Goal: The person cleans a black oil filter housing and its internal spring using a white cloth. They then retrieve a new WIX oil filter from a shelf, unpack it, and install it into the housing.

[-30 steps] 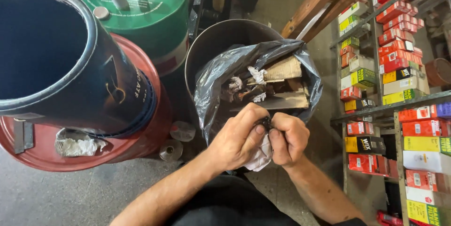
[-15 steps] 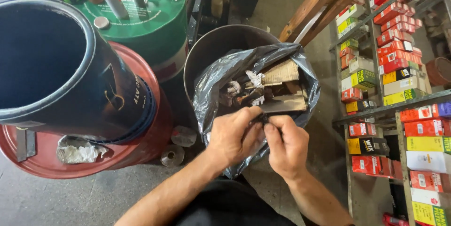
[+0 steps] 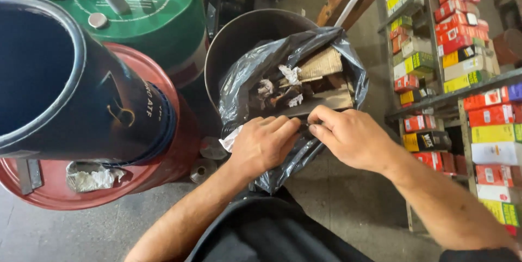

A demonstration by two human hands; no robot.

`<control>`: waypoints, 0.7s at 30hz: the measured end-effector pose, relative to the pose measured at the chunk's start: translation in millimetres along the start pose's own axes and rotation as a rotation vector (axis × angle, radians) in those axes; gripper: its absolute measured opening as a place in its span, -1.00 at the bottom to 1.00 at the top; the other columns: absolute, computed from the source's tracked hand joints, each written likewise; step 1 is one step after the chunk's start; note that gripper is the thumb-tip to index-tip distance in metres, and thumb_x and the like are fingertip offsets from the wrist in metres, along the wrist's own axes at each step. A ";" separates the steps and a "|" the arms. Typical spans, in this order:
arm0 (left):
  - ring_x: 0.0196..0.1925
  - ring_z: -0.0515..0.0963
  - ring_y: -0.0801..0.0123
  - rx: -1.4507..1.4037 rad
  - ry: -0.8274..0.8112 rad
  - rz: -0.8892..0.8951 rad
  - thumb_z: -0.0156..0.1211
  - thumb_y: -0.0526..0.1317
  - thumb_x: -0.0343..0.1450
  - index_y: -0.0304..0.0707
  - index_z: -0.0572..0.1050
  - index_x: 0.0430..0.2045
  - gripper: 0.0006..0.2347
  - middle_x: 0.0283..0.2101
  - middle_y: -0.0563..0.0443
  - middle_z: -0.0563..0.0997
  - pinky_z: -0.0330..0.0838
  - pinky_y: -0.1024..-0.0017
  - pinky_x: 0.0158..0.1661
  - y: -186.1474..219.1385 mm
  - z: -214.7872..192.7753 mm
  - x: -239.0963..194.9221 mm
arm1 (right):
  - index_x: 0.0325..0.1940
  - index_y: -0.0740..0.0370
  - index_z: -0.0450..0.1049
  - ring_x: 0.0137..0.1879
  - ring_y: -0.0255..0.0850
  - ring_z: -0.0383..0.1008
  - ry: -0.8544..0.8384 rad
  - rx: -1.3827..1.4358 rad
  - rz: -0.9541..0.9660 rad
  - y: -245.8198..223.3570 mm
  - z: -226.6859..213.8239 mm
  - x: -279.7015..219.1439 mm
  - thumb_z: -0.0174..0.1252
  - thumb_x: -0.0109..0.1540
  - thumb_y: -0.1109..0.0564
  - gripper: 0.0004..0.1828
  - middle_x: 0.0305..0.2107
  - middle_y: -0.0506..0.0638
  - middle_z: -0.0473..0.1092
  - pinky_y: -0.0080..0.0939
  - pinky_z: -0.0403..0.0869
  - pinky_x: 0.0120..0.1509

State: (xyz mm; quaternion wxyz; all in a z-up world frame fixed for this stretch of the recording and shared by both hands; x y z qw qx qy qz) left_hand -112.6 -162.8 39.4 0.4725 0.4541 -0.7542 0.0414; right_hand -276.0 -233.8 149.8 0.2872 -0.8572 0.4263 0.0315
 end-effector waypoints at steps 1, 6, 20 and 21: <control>-0.48 0.57 0.21 -0.020 -0.022 -0.014 0.03 -0.24 0.44 -0.18 0.49 -0.23 -0.88 -0.51 0.06 0.45 0.41 0.37 -0.49 0.9 0.0 -1.5 | -0.08 0.10 0.38 -0.43 0.14 0.46 -0.045 -0.050 0.018 4.3 1.2 -0.1 -0.03 0.26 0.06 -0.81 -0.67 0.15 0.47 0.07 0.43 -0.25; -0.44 0.59 0.08 -0.187 -0.061 -0.081 0.03 -0.23 0.45 -0.26 0.48 -0.19 -0.84 -0.48 -0.04 0.49 0.45 0.25 -0.47 -7.7 4.2 -4.0 | 0.03 -0.14 0.47 -0.56 -0.11 0.43 0.052 -0.048 -0.073 21.9 15.5 2.4 0.00 0.27 0.03 -0.73 -0.83 -0.05 0.33 -0.14 0.46 -0.33; -0.42 0.60 -0.22 -0.487 -0.321 -0.487 0.10 -0.12 0.44 -0.32 0.43 -0.12 -0.74 -0.52 -0.24 0.56 0.50 0.01 -0.41 -29.4 21.8 -50.2 | -0.01 -0.05 0.56 -0.03 0.29 0.51 -0.065 0.095 0.011 106.5 44.3 61.9 0.03 0.27 -0.09 -0.70 -0.28 0.21 0.57 0.25 0.42 0.11; -0.42 0.60 -0.22 -0.486 -0.319 -0.500 0.10 -0.12 0.44 -0.32 0.43 -0.12 -0.74 -0.52 -0.24 0.56 0.50 0.01 -0.41 -27.2 15.3 -56.3 | -0.01 -0.05 0.56 -0.03 0.29 0.51 -0.077 0.095 0.008 125.2 47.0 78.8 0.03 0.27 -0.09 -0.70 -0.28 0.21 0.57 0.25 0.42 0.11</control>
Point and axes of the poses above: each hand's wrist, its own x-axis towards the middle knuckle, its own z-axis out of the palm, y = z × x, the point moved 1 cm from there along x, towards the middle knuckle
